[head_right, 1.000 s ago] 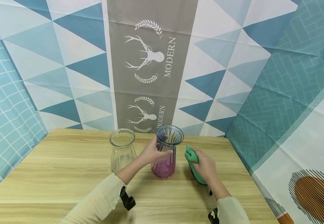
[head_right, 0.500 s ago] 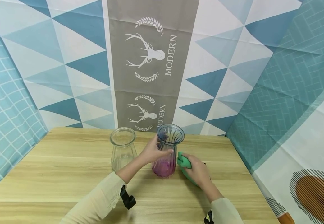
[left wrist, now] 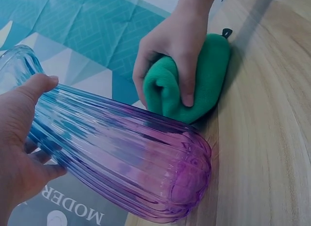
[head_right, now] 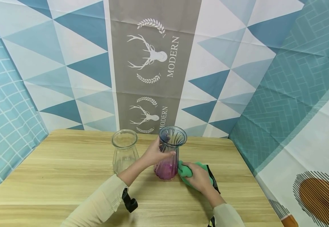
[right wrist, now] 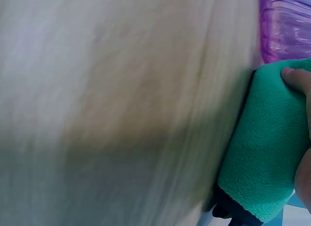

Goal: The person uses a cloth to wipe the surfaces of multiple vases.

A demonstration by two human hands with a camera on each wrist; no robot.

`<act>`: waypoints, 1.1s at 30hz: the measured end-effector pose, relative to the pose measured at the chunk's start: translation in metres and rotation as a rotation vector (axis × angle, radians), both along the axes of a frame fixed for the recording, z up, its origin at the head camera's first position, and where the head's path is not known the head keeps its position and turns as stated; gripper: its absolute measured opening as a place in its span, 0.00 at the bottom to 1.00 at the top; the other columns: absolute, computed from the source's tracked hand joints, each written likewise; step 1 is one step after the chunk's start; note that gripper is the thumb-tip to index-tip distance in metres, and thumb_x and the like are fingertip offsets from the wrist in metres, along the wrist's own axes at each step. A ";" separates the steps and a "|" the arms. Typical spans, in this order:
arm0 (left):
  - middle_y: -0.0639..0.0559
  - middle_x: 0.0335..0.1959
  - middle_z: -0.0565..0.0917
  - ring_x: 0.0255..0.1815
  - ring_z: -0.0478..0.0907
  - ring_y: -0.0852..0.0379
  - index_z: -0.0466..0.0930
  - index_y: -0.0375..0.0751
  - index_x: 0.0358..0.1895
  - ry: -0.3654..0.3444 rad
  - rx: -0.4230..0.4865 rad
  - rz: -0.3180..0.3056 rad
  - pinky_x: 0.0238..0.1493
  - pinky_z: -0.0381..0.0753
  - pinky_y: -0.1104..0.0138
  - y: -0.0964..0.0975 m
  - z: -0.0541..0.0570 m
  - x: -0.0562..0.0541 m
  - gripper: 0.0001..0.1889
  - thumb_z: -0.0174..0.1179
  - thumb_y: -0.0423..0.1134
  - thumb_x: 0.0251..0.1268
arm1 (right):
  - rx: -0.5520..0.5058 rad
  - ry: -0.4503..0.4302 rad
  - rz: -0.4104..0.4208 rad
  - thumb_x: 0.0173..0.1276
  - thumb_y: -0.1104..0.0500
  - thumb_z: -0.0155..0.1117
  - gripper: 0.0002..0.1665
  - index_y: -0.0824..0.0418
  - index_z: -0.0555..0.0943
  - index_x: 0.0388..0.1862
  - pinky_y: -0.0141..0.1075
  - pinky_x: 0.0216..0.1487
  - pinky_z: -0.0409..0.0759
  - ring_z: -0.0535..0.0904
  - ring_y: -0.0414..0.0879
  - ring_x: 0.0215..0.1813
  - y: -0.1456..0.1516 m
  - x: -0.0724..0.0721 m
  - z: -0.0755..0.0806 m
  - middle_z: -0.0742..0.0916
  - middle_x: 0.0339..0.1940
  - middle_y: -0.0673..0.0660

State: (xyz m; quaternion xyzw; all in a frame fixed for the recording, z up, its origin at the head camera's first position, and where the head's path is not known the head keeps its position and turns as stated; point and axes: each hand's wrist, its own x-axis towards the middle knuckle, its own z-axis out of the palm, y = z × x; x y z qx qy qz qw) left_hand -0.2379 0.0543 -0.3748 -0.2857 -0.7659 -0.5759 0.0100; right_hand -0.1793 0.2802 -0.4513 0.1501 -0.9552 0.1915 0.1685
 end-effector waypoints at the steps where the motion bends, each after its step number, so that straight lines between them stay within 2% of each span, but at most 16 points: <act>1: 0.48 0.64 0.71 0.68 0.65 0.51 0.52 0.50 0.71 0.005 -0.001 -0.001 0.69 0.64 0.55 0.000 0.000 0.000 0.46 0.71 0.44 0.50 | 0.029 0.021 0.007 0.46 0.59 0.76 0.30 0.52 0.79 0.52 0.43 0.43 0.80 0.81 0.46 0.45 0.001 0.000 -0.001 0.86 0.46 0.52; 6: 0.48 0.65 0.69 0.69 0.64 0.50 0.50 0.50 0.72 0.000 -0.008 0.002 0.69 0.63 0.54 -0.002 -0.003 0.003 0.47 0.71 0.44 0.50 | 0.111 0.065 0.042 0.46 0.58 0.76 0.31 0.51 0.79 0.52 0.44 0.42 0.82 0.82 0.47 0.46 0.003 0.002 -0.004 0.87 0.45 0.51; 15: 0.41 0.67 0.66 0.69 0.62 0.45 0.51 0.40 0.71 -0.034 -0.099 0.053 0.69 0.62 0.50 -0.010 -0.005 0.015 0.49 0.71 0.48 0.49 | 0.077 -0.033 0.077 0.47 0.51 0.76 0.35 0.53 0.77 0.57 0.46 0.49 0.80 0.80 0.49 0.52 0.003 0.005 -0.004 0.84 0.53 0.53; 23: 0.42 0.70 0.62 0.71 0.59 0.44 0.52 0.40 0.71 -0.043 -0.180 0.080 0.71 0.59 0.50 -0.026 -0.009 0.026 0.47 0.69 0.48 0.51 | 0.054 -0.107 0.107 0.56 0.35 0.65 0.37 0.50 0.74 0.61 0.49 0.54 0.77 0.77 0.54 0.57 0.003 0.007 -0.004 0.81 0.58 0.57; 27: 0.40 0.70 0.63 0.71 0.59 0.43 0.53 0.38 0.71 -0.023 -0.191 0.090 0.71 0.60 0.50 -0.037 -0.013 0.031 0.47 0.70 0.47 0.51 | 0.014 -0.152 0.102 0.58 0.34 0.62 0.37 0.50 0.73 0.62 0.49 0.54 0.77 0.76 0.54 0.59 0.002 0.007 -0.001 0.79 0.60 0.59; 33: 0.38 0.68 0.64 0.69 0.61 0.41 0.54 0.36 0.70 -0.007 -0.200 0.064 0.69 0.62 0.49 -0.052 -0.014 0.040 0.45 0.69 0.46 0.51 | -0.020 -0.104 0.099 0.59 0.39 0.64 0.35 0.55 0.74 0.61 0.48 0.49 0.79 0.78 0.54 0.56 0.003 0.007 0.005 0.80 0.59 0.60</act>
